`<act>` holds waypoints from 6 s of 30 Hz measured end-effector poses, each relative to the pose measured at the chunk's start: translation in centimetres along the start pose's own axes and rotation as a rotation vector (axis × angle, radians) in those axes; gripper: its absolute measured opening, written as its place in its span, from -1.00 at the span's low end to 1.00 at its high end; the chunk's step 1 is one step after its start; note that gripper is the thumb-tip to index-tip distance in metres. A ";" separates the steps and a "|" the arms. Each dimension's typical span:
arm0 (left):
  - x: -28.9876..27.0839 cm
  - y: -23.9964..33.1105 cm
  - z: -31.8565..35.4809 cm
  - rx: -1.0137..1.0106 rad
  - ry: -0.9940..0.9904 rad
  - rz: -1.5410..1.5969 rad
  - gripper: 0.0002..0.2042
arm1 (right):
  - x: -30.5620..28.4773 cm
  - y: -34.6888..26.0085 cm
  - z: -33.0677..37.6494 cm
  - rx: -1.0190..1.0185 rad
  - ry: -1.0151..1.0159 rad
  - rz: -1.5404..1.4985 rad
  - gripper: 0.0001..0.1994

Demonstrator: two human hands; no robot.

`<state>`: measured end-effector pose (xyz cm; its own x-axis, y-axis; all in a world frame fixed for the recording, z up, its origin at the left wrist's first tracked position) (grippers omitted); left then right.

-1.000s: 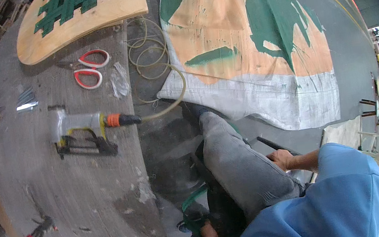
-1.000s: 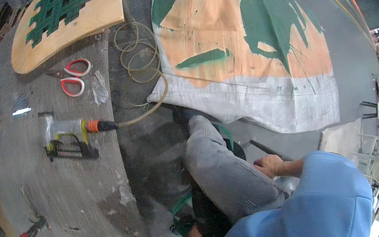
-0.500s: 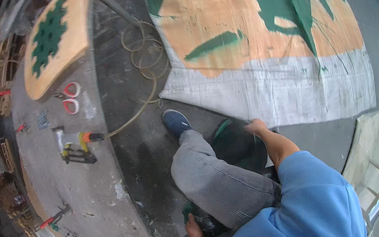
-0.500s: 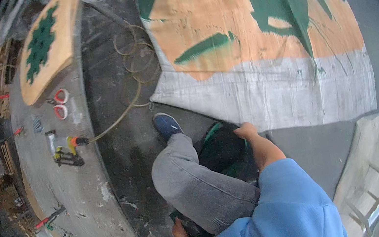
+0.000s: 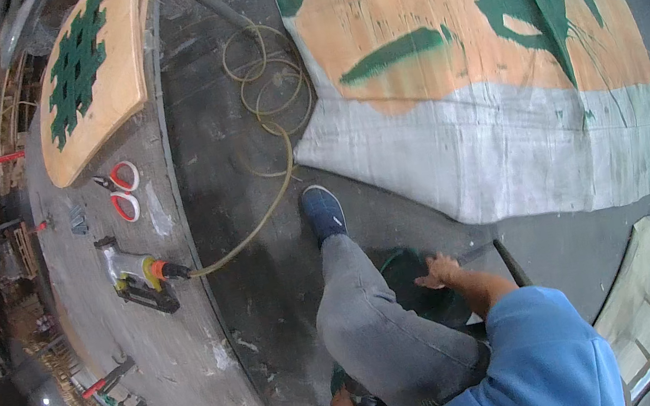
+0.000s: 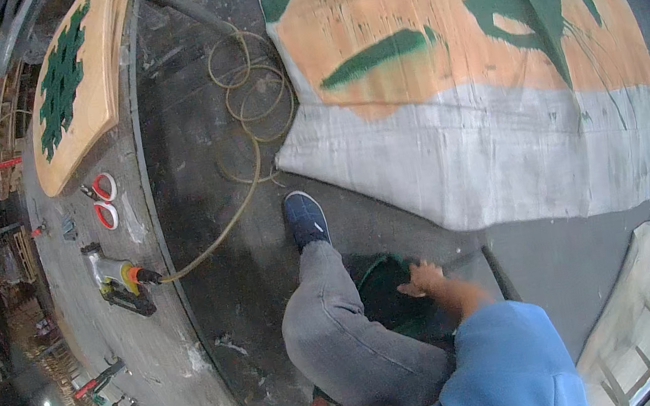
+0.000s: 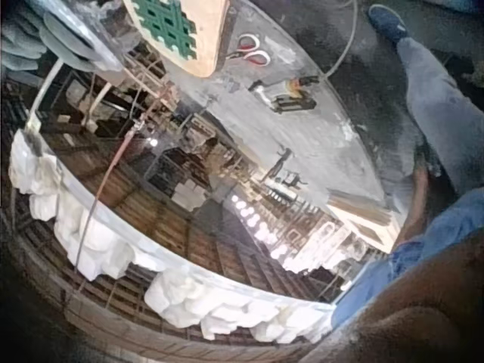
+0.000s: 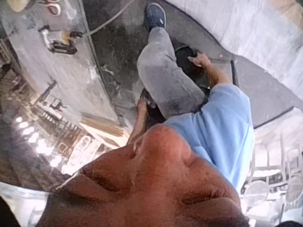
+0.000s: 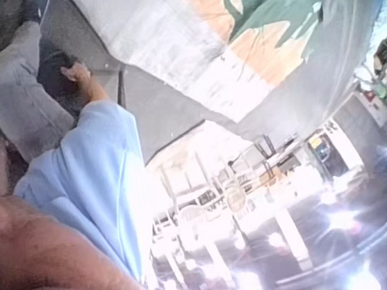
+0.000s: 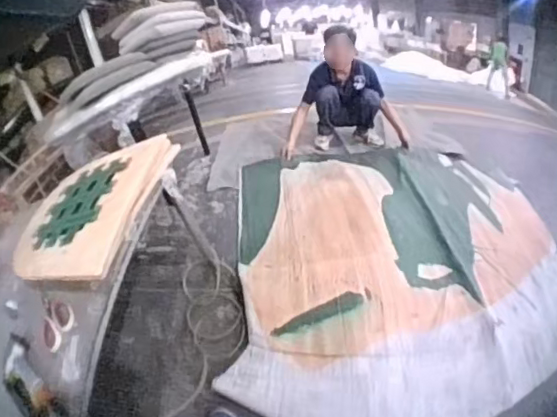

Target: The person sits on the floor and assembles green plastic strips onto a wooden board using a pneumatic nail gun. They arrange the strips in a grid pattern, secure them with nails, and trim excess material with scissors.

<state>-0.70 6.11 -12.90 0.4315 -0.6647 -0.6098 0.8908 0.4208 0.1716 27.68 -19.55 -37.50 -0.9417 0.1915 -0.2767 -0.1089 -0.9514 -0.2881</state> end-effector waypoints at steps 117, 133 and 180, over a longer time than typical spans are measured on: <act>-2.9 6.8 3.2 0.819 0.110 0.115 -0.30 | -8.2 0.9 21.0 -0.281 -0.235 0.144 -0.56; 1.0 4.6 -0.4 0.334 -0.368 -0.274 -0.35 | -2.0 -10.3 18.8 0.095 -0.207 -0.062 -0.56; -2.6 8.0 5.1 0.275 -0.631 -0.271 -0.33 | -9.0 -18.2 24.3 0.119 -0.050 -0.466 -0.55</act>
<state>6.08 8.05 -6.00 0.1172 -0.9868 -0.1113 0.9456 0.0767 0.3162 30.41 -9.77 -7.49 -0.7976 0.5952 -0.0974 -0.5560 -0.7882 -0.2636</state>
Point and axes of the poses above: each hand's wrist, its own z-axis away from the middle knuckle, its own x-axis out of the palm, y = z × x, the point moved 5 cm from there along -z, towards the middle knuckle, and after that the axes turned 1 degree about y, right-handed, at the moved point
